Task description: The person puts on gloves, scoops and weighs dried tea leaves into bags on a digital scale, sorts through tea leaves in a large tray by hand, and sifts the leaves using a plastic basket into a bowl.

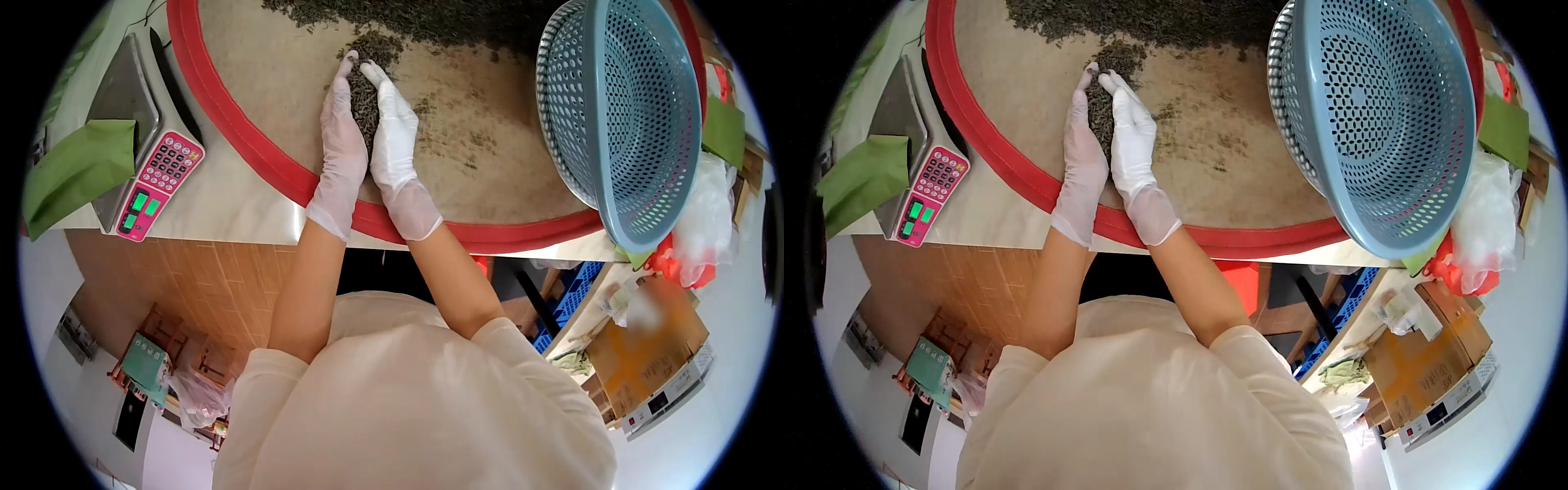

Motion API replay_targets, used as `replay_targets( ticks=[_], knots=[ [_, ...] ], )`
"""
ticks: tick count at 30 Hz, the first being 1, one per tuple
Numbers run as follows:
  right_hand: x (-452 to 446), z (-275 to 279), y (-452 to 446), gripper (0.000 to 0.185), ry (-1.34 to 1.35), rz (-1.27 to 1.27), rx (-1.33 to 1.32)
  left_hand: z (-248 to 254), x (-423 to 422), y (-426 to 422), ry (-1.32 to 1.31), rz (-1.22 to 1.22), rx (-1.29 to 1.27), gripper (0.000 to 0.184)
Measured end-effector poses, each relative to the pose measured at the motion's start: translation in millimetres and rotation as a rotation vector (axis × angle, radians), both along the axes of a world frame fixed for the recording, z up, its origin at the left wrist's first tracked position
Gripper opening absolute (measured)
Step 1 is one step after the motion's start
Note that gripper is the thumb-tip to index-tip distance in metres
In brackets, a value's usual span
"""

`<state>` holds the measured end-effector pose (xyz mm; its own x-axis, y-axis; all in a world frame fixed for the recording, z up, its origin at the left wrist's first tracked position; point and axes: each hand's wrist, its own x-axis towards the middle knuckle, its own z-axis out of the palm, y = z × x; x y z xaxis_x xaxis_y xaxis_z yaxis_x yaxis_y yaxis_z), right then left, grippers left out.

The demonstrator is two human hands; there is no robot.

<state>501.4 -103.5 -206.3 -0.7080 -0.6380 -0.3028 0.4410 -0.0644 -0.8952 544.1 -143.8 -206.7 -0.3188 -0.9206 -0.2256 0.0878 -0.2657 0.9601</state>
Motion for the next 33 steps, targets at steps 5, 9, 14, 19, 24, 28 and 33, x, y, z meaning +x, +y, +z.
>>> replay_targets(
  ticks=[5,9,14,19,24,28,33],
  knots=[
    [-9,42,8,0.032,-0.181,-0.038,-0.096,56,-15,12,0.196,0.068,0.217,0.043],
    [-40,132,21,0.024,-0.002,-0.089,-0.181,126,-42,26,0.453,0.007,0.176,0.038],
    [-87,201,65,0.035,0.678,-0.291,-0.131,214,-88,45,0.879,-0.416,0.327,0.038],
    [-153,216,86,0.041,0.553,-0.571,-0.013,222,-163,60,0.781,-0.613,-0.015,0.044],
    [-173,231,136,0.043,1.096,-0.792,0.371,197,-150,14,0.46,-0.357,-0.337,0.05],
    [-141,219,156,0.041,1.316,-0.34,0.256,177,-92,-23,0.222,-0.142,-0.414,0.054],
    [-80,114,109,0.07,1.28,0.608,0.142,130,-10,-47,-0.03,0.102,-0.283,0.05]
  ],
)
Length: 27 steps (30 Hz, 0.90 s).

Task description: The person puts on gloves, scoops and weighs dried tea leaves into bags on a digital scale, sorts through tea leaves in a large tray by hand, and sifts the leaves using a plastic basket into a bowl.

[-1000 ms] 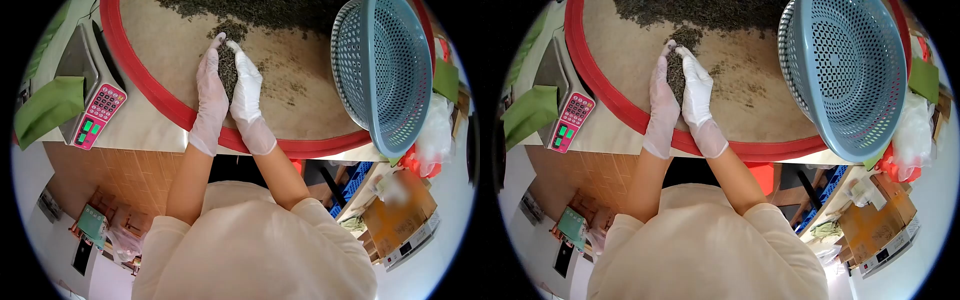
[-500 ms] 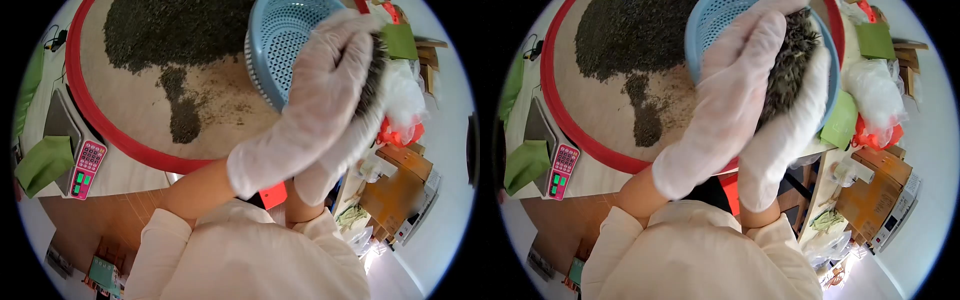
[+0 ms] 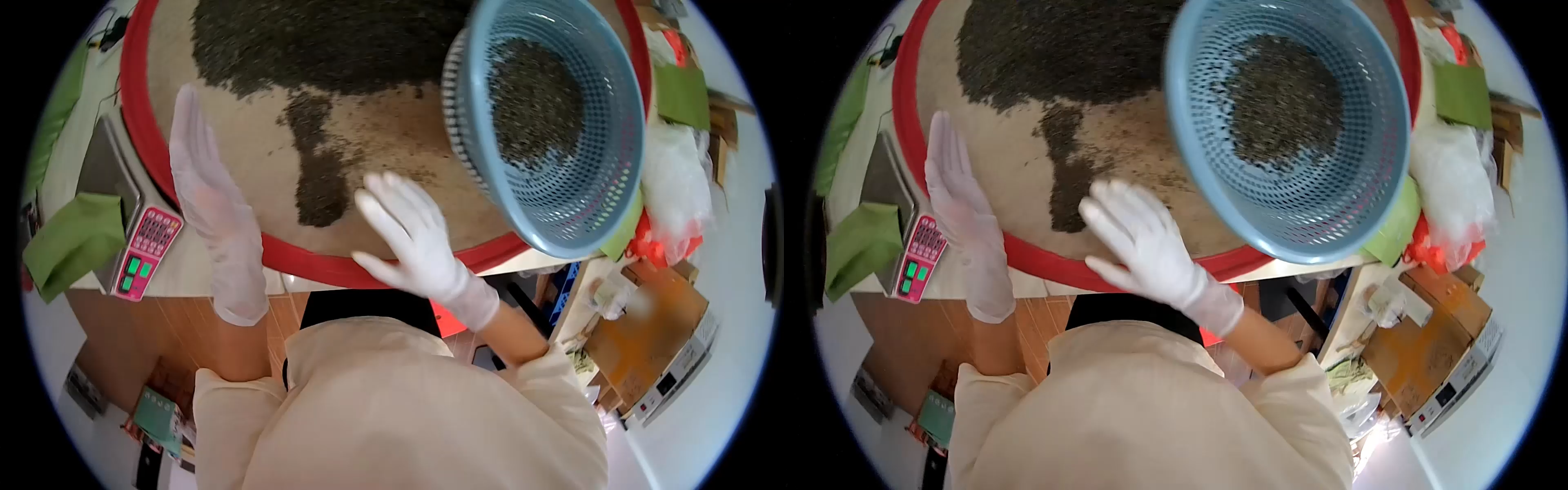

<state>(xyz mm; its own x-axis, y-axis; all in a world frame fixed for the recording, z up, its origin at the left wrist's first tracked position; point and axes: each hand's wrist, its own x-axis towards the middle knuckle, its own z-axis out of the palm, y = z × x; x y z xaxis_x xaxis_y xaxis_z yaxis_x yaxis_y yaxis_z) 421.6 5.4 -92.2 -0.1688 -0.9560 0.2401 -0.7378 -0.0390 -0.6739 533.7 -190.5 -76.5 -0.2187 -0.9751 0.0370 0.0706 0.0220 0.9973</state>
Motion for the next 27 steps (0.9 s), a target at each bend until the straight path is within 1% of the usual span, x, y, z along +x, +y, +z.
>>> replay_targets(
  ticks=[1,2,3,4,7,9,11,12,13,15,16,17,20,21,23,24,25,26,27],
  knots=[
    [7,-23,-9,0.083,-0.018,0.016,0.148,1,9,0,-0.015,0.021,-0.008,0.05],
    [16,-43,-15,0.089,-0.009,0.015,0.229,3,17,4,-0.12,0.074,0.006,0.051],
    [21,-59,-24,0.089,-0.028,0.074,0.29,2,25,7,-0.226,0.125,0.026,0.053],
    [28,-74,-33,0.09,-0.005,0.093,0.274,-8,35,5,-0.191,0.14,0.052,0.052],
    [40,-107,-69,0.091,0.027,0.101,0.224,-19,46,11,-0.209,0.136,0.072,0.051],
    [39,-114,-100,0.091,0.113,-0.082,0.156,-21,45,12,-0.19,0.184,0.121,0.05],
    [28,-120,-127,0.09,0.082,-0.133,0.076,-28,49,11,-0.12,0.175,0.118,0.049],
    [22,-125,-138,0.087,0.122,-0.106,0.04,-31,52,10,-0.13,0.149,0.094,0.049],
    [16,-130,-149,0.076,0.1,-0.06,0.001,-31,52,9,-0.137,0.157,0.094,0.049],
    [8,-139,-163,0.061,0.14,0.069,-0.038,-31,50,7,-0.142,0.127,0.12,0.05],
    [6,-139,-165,0.045,0.135,0.085,-0.077,-35,52,6,-0.142,0.109,0.116,0.052],
    [6,-141,-165,0.045,0.135,0.086,-0.072,-37,52,6,-0.142,0.11,0.12,0.052],
    [8,-139,-154,0.031,0.008,0.302,-0.087,-43,51,4,-0.119,0.116,0.166,0.052],
    [10,-137,-143,0.031,0.01,0.298,-0.085,-51,54,3,-0.136,0.102,0.17,0.051],
    [12,-136,-116,0.03,-0.072,0.394,-0.036,-66,59,-2,-0.154,0.089,0.174,0.049],
    [11,-123,-104,0.031,-0.135,0.349,-0.017,-73,61,-5,-0.215,0.023,0.197,0.044],
    [8,-118,-92,0.031,-0.134,0.346,-0.015,-81,61,-6,-0.276,-0.045,0.22,0.04],
    [6,-113,-81,0.031,-0.234,0.098,-0.022,-91,62,-3,-0.275,-0.047,0.222,0.04],
    [5,-110,-71,0.031,-0.332,-0.15,-0.029,-101,63,1,-0.415,-0.067,0.12,0.037]
  ],
)
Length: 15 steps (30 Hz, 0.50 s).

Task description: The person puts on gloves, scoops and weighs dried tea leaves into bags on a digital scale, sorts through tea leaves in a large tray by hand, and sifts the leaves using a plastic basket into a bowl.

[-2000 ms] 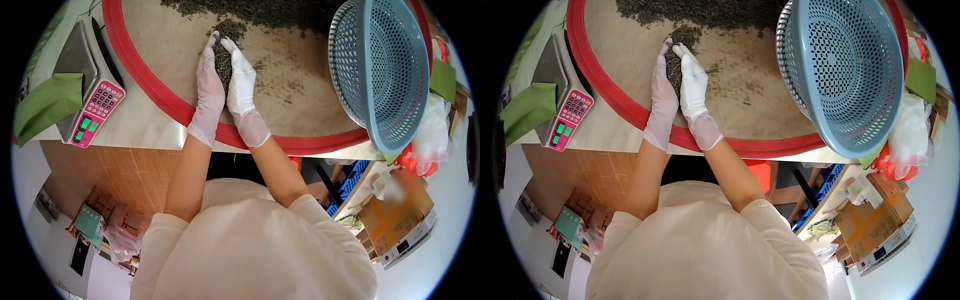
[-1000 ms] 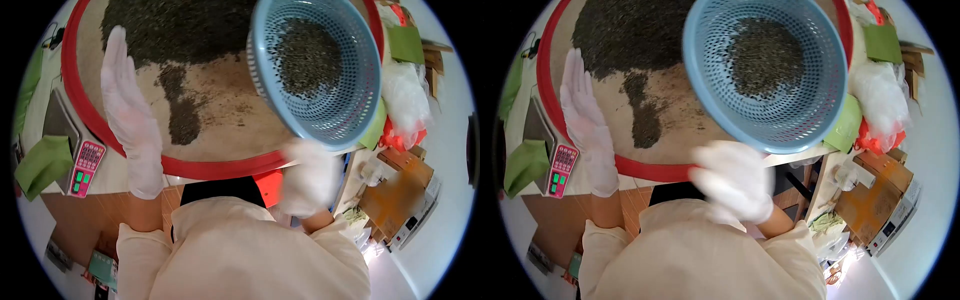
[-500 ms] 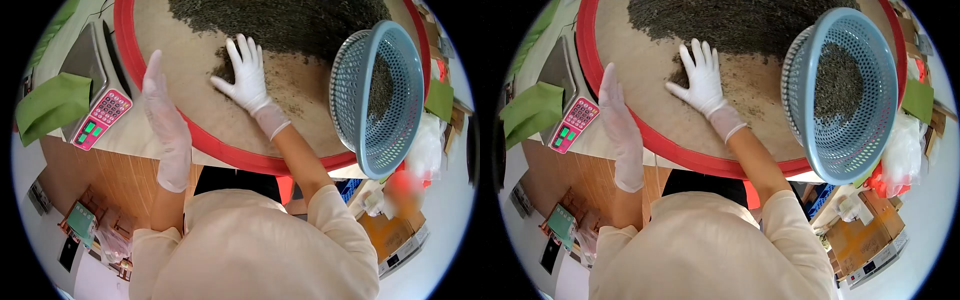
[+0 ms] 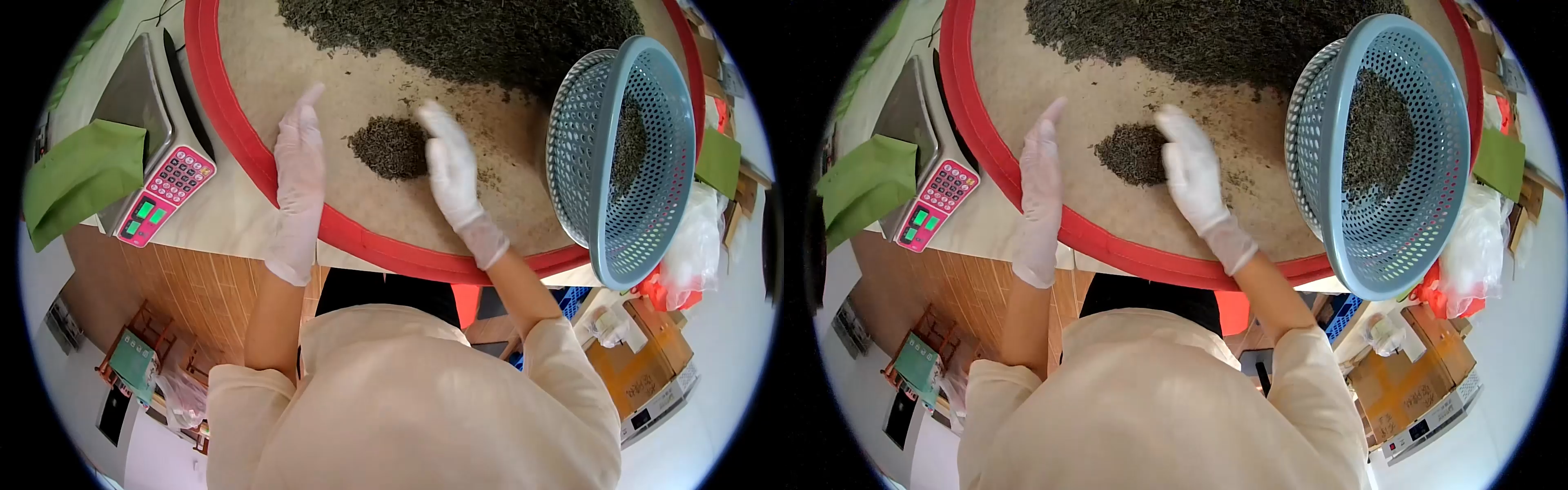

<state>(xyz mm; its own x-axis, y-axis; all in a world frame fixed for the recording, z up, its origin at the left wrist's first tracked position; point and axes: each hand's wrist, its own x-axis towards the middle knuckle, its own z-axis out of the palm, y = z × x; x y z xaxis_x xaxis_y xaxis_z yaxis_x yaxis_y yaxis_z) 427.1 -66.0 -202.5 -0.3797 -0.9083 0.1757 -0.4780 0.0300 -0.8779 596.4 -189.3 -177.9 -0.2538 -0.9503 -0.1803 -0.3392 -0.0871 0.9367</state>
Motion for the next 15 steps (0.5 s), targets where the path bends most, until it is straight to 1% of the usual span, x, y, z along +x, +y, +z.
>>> replay_targets(
  ticks=[1,2,3,4,5,6,7,8,10,11,12,14,15],
  knots=[
    [2,0,11,0.032,-0.006,-0.123,0.032,-7,0,3,-0.134,-0.049,-0.099,0.035],
    [6,-4,21,0.033,-0.013,-0.249,0.065,-13,-2,4,-0.136,-0.055,-0.097,0.035],
    [15,-11,29,0.035,0.018,-0.305,0.114,-17,-7,6,-0.203,-0.103,-0.179,0.035],
    [21,-15,29,0.037,0.176,-0.292,0.162,-21,-12,10,-0.269,-0.153,-0.261,0.035],
    [26,-18,25,0.038,0.237,-0.29,0.204,-32,-20,18,-0.27,-0.161,-0.26,0.035],
    [31,-20,17,0.038,0.296,-0.283,0.244,-45,-28,29,-0.333,-0.197,-0.348,0.036],
    [35,-26,6,0.039,0.309,-0.323,0.227,-50,-35,36,-0.399,-0.23,-0.44,0.037],
    [39,-29,-3,0.039,0.3,-0.321,0.223,-54,-38,41,-0.409,-0.23,-0.443,0.037],
    [48,-28,-18,0.041,0.313,-0.265,0.225,-56,-41,51,-0.286,-0.357,-0.433,0.04],
    [53,-31,-23,0.042,0.265,-0.284,0.176,-59,-42,52,-0.098,-0.329,-0.329,0.043],
    [58,-33,-26,0.042,0.252,-0.28,0.174,-59,-43,54,-0.111,-0.328,-0.33,0.043],
    [66,-34,-34,0.037,0.022,-0.338,0.041,-58,-45,51,0.245,-0.254,-0.006,0.048],
    [70,-34,-40,0.037,0.015,-0.343,0.031,-54,-46,49,0.238,-0.26,-0.016,0.048]
  ],
)
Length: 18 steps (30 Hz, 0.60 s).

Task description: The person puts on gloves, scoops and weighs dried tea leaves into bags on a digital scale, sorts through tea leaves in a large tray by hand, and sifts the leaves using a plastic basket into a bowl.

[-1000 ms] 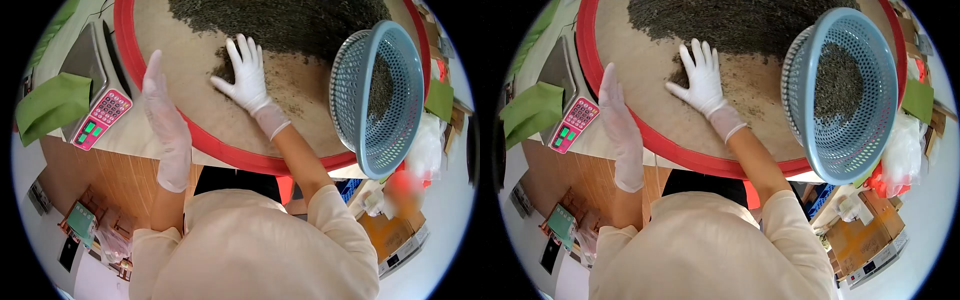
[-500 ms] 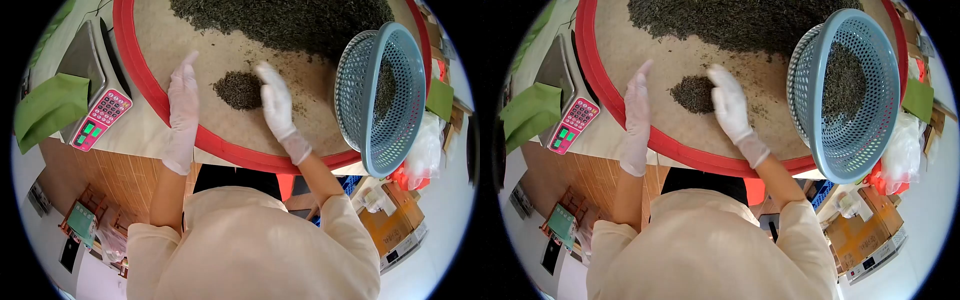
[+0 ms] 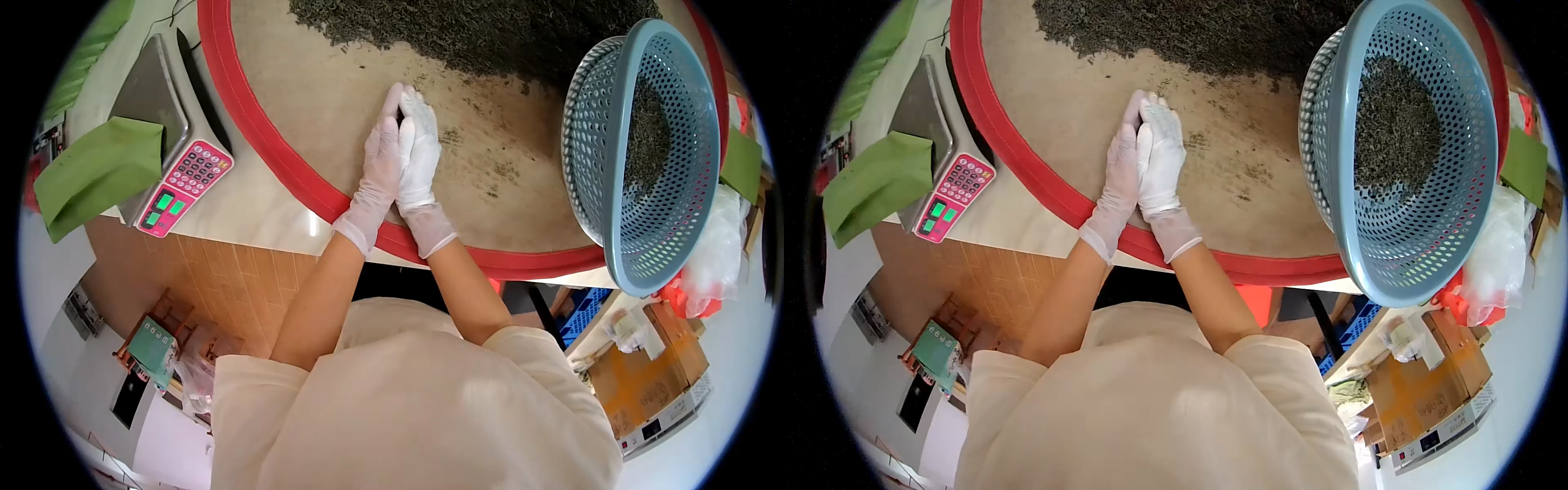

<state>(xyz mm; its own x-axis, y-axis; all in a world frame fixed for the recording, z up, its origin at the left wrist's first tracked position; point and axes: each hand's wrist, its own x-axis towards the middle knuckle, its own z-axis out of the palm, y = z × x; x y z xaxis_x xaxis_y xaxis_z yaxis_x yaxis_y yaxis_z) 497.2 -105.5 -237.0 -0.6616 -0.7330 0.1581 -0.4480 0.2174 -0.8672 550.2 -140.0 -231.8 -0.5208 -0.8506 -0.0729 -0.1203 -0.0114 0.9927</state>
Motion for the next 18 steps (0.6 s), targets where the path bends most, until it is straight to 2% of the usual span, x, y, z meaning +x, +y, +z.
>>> replay_targets(
  ticks=[2,3,5,6,9,10,11,12,13,14,15,16,17,18],
  knots=[
    [10,1,-8,0.036,-0.39,-0.076,-0.234,9,0,-1,0.296,0.101,0.442,0.051],
    [12,8,-11,0.036,-0.39,-0.08,-0.244,17,1,-3,0.294,0.094,0.435,0.051],
    [10,35,-15,0.041,-1.013,-0.225,-0.329,31,2,-8,0.396,0.176,0.663,0.054],
    [6,43,-13,0.043,-1.151,-0.225,-0.329,29,3,-7,0.394,0.189,0.648,0.053],
    [-8,78,-9,0.041,-1.196,-0.236,-0.388,62,-12,-4,0.402,0.17,0.644,0.051],
    [-14,90,-6,0.039,-1.132,-0.205,-0.401,88,-22,-1,0.348,0.156,0.571,0.049],
    [-25,115,-2,0.039,-0.965,-0.177,-0.422,125,-32,2,0.18,0.093,0.398,0.048],
    [-37,142,3,0.038,-0.794,-0.147,-0.442,133,-38,6,0.183,0.036,0.237,0.048],
    [-47,158,10,0.038,-0.74,-0.136,-0.506,159,-51,14,0.476,-0.021,0.445,0.05],
    [-59,182,18,0.036,-0.569,-0.129,-0.54,185,-64,23,0.744,-0.071,0.679,0.051],
    [-72,200,28,0.035,-0.422,-0.145,-0.557,199,-87,28,0.766,-0.085,0.688,0.051],
    [-83,214,38,0.034,-0.296,-0.182,-0.559,209,-109,34,0.973,-0.249,0.607,0.042],
    [-95,226,49,0.034,-0.18,-0.241,-0.549,218,-127,43,1.035,-0.296,0.482,0.04],
    [-107,233,59,0.033,-0.085,-0.307,-0.525,226,-152,58,1.062,-0.279,0.245,0.04]
  ],
)
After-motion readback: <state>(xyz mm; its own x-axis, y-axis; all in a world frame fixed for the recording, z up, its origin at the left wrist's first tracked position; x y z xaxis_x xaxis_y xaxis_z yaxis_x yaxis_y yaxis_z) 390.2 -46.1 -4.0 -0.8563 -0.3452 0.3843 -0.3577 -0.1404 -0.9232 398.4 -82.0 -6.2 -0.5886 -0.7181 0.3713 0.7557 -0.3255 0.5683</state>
